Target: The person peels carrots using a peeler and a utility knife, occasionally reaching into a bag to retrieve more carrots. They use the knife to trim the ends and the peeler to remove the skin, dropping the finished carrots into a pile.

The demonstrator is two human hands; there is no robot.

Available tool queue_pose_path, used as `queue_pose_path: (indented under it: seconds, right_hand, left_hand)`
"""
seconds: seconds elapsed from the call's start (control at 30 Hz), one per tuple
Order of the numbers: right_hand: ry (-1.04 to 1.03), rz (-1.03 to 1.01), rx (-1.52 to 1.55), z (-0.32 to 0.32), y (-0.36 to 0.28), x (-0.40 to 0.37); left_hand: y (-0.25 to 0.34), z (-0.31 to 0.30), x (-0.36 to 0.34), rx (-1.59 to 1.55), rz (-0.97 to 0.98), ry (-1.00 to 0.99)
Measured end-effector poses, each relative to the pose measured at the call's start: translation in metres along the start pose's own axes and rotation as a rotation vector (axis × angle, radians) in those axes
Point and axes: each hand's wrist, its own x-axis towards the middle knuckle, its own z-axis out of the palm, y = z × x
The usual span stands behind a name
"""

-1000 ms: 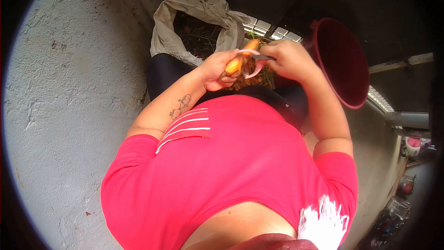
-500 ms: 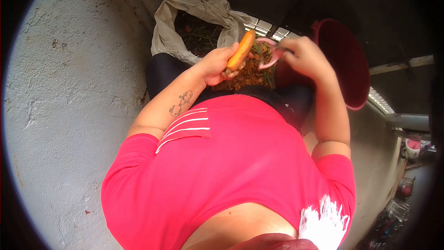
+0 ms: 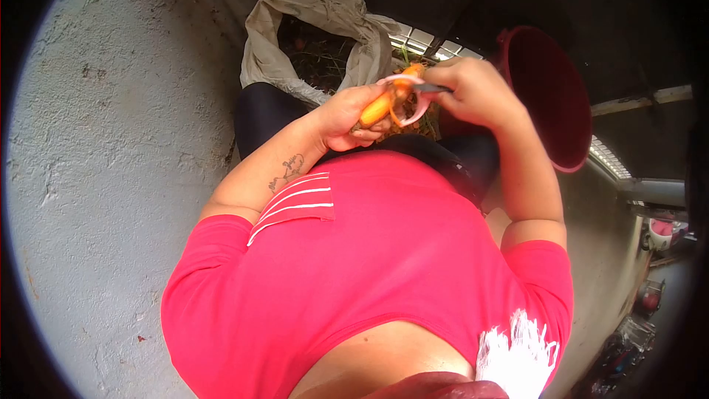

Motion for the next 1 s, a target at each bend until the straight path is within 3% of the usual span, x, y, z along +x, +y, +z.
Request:
queue_pose_path:
  seconds: [0.13, 0.23, 0.33, 0.43, 0.5, 0.53, 0.63, 0.73, 0.87, 1.0]
  right_hand:
    - [0.059, 0.048, 0.008, -0.006, 0.038, -0.003]
    - [-0.006, 0.264, -0.221, -0.002, 0.072, -0.006]
    - [0.046, 0.441, -0.196, -0.003, 0.073, -0.014]
    - [0.099, 0.251, 0.092, 0.006, 0.049, -0.013]
    - [0.009, 0.135, 0.136, 0.015, 0.015, -0.006]
    - [-0.050, 0.129, 0.035, 0.020, 0.002, -0.002]
    - [-0.051, 0.106, -0.092, 0.036, -0.009, 0.005]
    - [-0.112, 0.119, -0.032, 0.033, -0.005, 0.008]
    - [-0.034, 0.052, 0.005, 0.017, 0.008, 0.007]
    - [-0.025, 0.053, 0.001, 0.008, 0.028, 0.008]
  left_hand:
    - [0.005, -0.005, -0.002, 0.123, 0.027, -0.031]
    - [0.009, -0.018, 0.000, 0.209, 0.041, -0.089]
    - [0.013, -0.018, 0.005, 0.244, 0.072, -0.006]
    - [0.007, -0.028, 0.024, 0.222, 0.106, 0.197]
    - [0.000, -0.038, 0.039, 0.195, 0.093, 0.300]
    - [0.000, -0.040, 0.041, 0.160, 0.101, 0.227]
    - [-0.006, -0.015, 0.046, 0.010, 0.083, 0.427]
    - [-0.001, -0.011, 0.033, 0.000, 0.038, 0.288]
    - [0.001, -0.019, 0.018, 0.019, -0.032, 0.120]
    - [0.003, -0.008, 0.009, 0.143, 0.019, 0.084]
